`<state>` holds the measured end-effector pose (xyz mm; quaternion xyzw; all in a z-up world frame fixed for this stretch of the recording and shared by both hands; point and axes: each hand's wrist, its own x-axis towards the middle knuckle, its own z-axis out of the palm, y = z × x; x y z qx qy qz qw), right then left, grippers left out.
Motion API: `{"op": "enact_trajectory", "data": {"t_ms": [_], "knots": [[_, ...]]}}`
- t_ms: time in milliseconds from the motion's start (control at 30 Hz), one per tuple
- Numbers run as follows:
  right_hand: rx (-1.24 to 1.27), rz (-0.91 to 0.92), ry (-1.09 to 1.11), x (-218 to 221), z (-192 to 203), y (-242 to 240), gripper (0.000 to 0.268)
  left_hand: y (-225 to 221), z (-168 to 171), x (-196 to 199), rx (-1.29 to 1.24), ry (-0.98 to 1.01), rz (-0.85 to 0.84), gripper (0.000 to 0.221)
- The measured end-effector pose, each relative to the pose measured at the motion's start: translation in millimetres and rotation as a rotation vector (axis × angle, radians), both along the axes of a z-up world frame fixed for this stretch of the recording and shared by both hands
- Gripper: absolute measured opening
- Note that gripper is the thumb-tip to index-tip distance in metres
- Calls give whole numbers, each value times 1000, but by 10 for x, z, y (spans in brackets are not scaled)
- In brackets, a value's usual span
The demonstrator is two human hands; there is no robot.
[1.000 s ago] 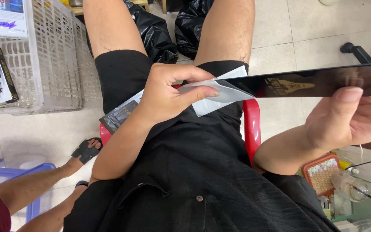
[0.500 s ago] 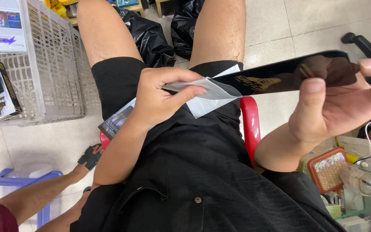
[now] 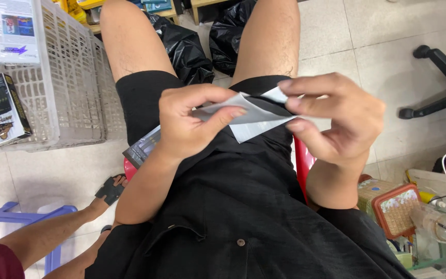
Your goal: Removing a phone screen protector from a sleeve and then returning it to its packaging.
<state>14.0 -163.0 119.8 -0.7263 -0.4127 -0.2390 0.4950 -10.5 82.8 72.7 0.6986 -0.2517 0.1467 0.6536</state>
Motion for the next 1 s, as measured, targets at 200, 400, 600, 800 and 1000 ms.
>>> {"op": "enact_trajectory", "data": {"t_ms": [200,400,600,800,1000], "knots": [[-335,72,30,8,72,66,15,32,0,9,60,-26,34,16],[-332,7,318,-25,34,240,44,40,58,-29,223,-133,21,21],[-450,-74,200,189,-825,-165,20,470,-338,-196,677,49,280,67],[185,-68,742,20,-1539,-266,18,616,-738,-343,994,173,286,84],[46,-51,710,-97,-1450,61,26,455,-844,-332,1056,217,324,107]]}}
